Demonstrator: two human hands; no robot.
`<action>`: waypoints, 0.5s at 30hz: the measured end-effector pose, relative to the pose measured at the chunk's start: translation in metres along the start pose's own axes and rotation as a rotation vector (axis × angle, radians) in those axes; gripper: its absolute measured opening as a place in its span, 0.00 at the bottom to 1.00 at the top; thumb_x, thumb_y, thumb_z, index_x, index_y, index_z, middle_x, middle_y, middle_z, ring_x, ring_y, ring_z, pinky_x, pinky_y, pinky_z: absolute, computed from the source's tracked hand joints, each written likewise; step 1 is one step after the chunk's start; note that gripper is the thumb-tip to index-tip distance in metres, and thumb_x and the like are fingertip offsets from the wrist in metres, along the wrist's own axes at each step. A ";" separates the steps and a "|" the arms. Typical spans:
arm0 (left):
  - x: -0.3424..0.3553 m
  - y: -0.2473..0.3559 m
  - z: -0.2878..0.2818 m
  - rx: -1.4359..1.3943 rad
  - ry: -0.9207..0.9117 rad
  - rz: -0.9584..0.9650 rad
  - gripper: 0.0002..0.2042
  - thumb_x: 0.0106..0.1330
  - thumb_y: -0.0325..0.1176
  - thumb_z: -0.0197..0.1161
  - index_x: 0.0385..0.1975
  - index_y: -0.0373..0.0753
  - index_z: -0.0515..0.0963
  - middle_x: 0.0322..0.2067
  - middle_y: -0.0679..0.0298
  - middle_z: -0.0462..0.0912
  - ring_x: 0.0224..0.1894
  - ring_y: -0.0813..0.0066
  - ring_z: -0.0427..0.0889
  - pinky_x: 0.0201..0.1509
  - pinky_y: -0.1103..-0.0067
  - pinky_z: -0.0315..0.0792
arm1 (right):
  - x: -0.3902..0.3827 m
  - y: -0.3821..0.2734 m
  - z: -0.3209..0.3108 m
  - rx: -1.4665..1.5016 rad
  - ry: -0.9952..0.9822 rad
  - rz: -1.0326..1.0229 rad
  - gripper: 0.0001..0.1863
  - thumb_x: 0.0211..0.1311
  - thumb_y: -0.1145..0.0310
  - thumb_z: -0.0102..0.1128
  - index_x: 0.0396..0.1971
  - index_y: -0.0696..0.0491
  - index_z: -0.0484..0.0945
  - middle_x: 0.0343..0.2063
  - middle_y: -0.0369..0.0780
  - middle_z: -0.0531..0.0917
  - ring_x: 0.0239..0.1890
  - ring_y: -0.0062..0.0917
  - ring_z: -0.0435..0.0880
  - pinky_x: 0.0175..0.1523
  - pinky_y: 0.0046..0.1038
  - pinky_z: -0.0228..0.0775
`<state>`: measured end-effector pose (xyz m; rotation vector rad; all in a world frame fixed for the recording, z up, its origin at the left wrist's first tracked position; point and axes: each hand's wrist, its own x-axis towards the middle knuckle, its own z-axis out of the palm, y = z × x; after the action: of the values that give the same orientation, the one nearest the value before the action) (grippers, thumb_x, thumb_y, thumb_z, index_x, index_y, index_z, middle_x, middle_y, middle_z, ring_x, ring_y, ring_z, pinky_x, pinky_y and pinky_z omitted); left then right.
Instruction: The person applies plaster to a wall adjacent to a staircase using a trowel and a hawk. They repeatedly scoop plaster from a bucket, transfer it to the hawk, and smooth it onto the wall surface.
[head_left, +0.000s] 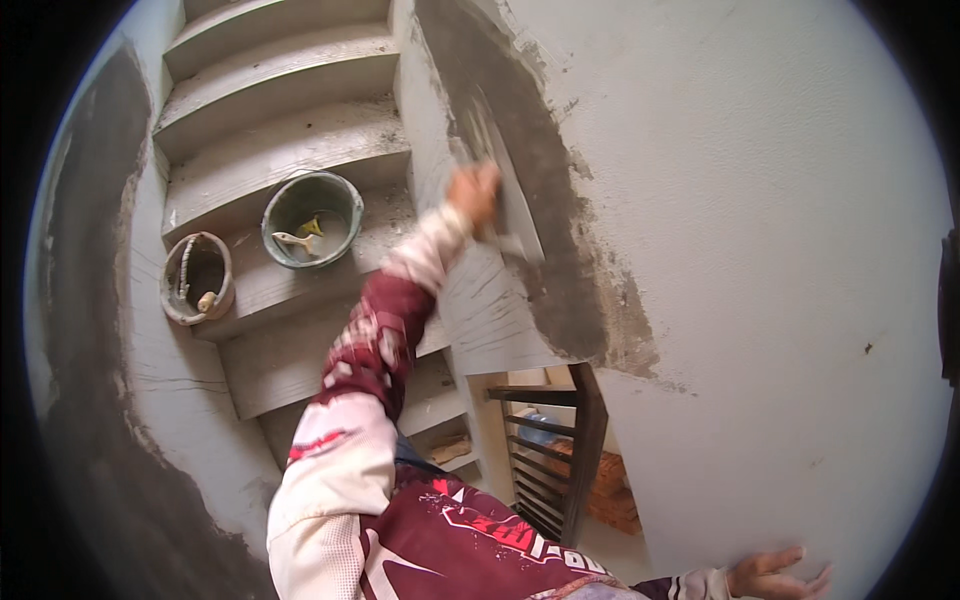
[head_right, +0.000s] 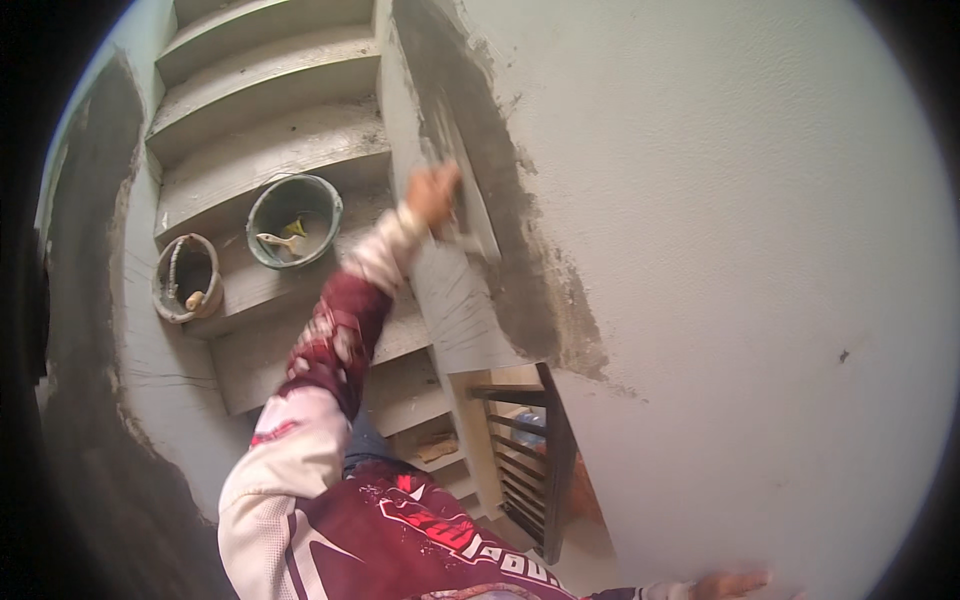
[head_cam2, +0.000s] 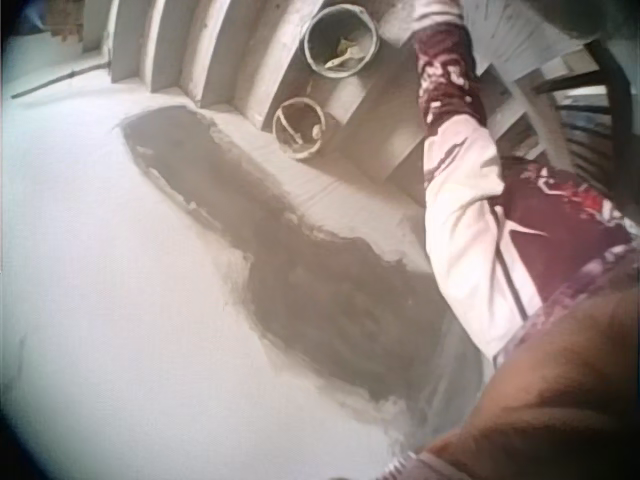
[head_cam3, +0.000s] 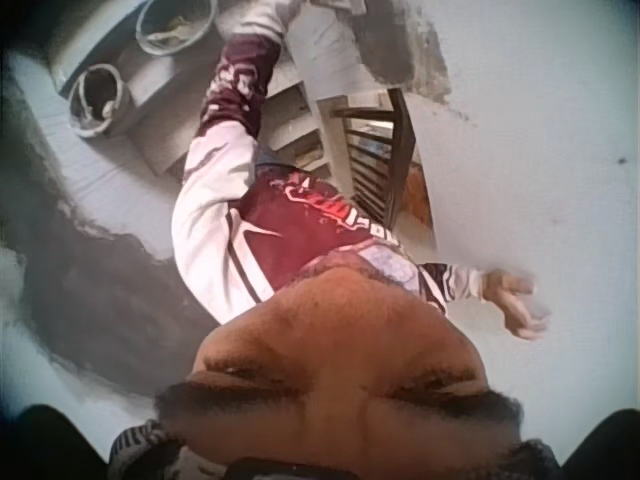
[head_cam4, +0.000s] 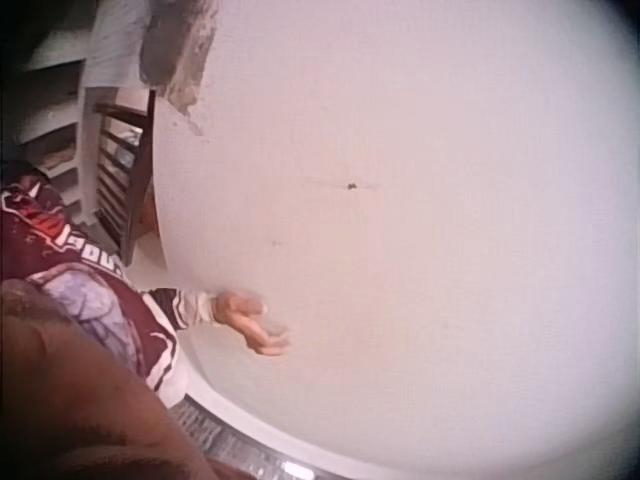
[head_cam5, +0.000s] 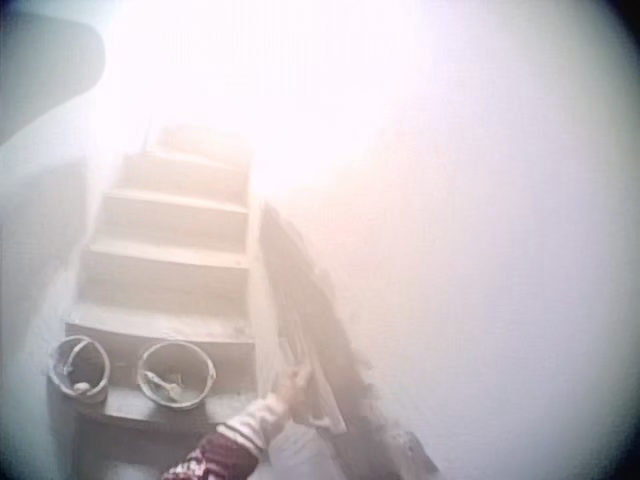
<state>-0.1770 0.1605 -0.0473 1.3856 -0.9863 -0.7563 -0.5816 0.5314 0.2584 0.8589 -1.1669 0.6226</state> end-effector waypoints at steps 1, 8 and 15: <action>-0.044 -0.014 0.013 0.131 0.011 0.016 0.24 0.69 0.49 0.52 0.24 0.32 0.80 0.12 0.63 0.74 0.15 0.72 0.75 0.21 0.70 0.71 | 0.000 -0.002 0.002 -0.001 0.007 0.026 0.37 0.66 0.36 0.38 0.51 0.60 0.67 0.51 0.52 0.67 0.56 0.48 0.61 0.58 0.50 0.51; -0.207 0.043 0.041 0.064 -0.109 0.171 0.17 0.69 0.42 0.53 0.54 0.45 0.77 0.31 0.45 0.81 0.34 0.52 0.81 0.41 0.65 0.72 | 0.005 -0.006 -0.004 0.020 0.019 0.051 0.36 0.66 0.37 0.37 0.51 0.59 0.68 0.51 0.52 0.67 0.56 0.48 0.62 0.58 0.51 0.51; 0.119 0.087 -0.064 -0.089 0.095 -0.006 0.18 0.64 0.48 0.58 0.36 0.38 0.84 0.24 0.57 0.85 0.22 0.69 0.83 0.33 0.74 0.76 | 0.002 0.002 -0.003 0.067 0.000 0.041 0.37 0.66 0.37 0.37 0.51 0.60 0.67 0.52 0.52 0.67 0.57 0.49 0.61 0.59 0.51 0.50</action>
<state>-0.0788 0.0886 0.0572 1.3356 -0.8646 -0.7236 -0.5811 0.5346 0.2604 0.8934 -1.1720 0.6983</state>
